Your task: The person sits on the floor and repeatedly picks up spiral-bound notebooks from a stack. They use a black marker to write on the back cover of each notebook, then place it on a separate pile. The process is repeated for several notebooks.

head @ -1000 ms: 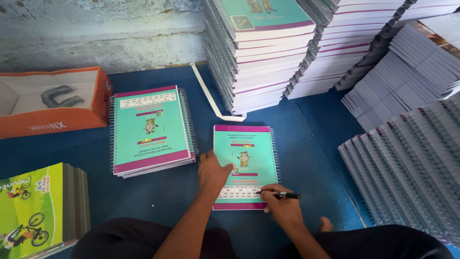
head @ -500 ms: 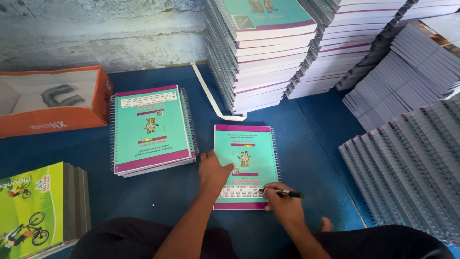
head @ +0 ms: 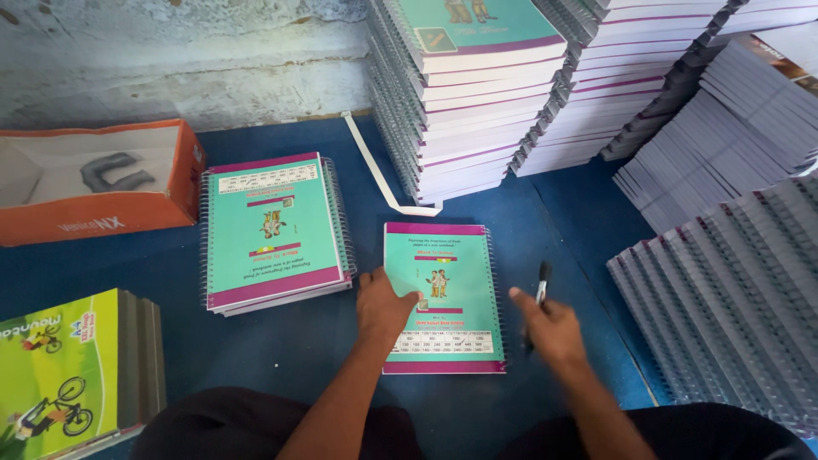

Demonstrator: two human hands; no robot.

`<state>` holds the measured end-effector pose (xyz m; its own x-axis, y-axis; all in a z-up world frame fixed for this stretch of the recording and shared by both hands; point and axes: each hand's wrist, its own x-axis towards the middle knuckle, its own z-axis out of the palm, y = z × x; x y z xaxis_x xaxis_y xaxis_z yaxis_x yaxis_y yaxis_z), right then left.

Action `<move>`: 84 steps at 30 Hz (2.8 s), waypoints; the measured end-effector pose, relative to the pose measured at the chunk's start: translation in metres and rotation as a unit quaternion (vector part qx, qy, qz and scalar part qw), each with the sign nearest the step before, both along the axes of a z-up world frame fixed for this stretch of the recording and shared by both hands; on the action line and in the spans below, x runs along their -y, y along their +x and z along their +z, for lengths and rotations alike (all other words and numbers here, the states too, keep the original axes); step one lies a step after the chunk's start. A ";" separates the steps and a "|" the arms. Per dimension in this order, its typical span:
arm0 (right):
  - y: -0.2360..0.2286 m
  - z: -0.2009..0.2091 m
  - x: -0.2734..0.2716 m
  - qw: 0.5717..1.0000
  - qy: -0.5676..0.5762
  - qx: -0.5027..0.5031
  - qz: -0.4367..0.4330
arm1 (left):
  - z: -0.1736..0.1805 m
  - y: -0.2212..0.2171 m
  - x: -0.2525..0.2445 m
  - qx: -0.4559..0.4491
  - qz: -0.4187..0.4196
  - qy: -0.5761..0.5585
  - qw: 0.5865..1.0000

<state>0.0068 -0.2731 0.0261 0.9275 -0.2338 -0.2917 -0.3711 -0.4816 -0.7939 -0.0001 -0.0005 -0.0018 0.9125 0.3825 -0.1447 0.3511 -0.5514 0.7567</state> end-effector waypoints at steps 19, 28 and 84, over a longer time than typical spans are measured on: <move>0.031 -0.024 0.030 0.932 -0.316 -0.157 0.086 | 0.010 -0.003 0.000 -0.002 0.010 -0.038 0.999; 0.024 0.004 0.013 0.916 -0.367 -0.150 0.065 | -0.002 0.002 -0.001 0.017 0.029 -0.049 0.998; 0.017 0.026 -0.059 0.898 0.372 -0.177 0.153 | 0.104 -0.024 -0.066 0.054 0.060 -0.500 0.862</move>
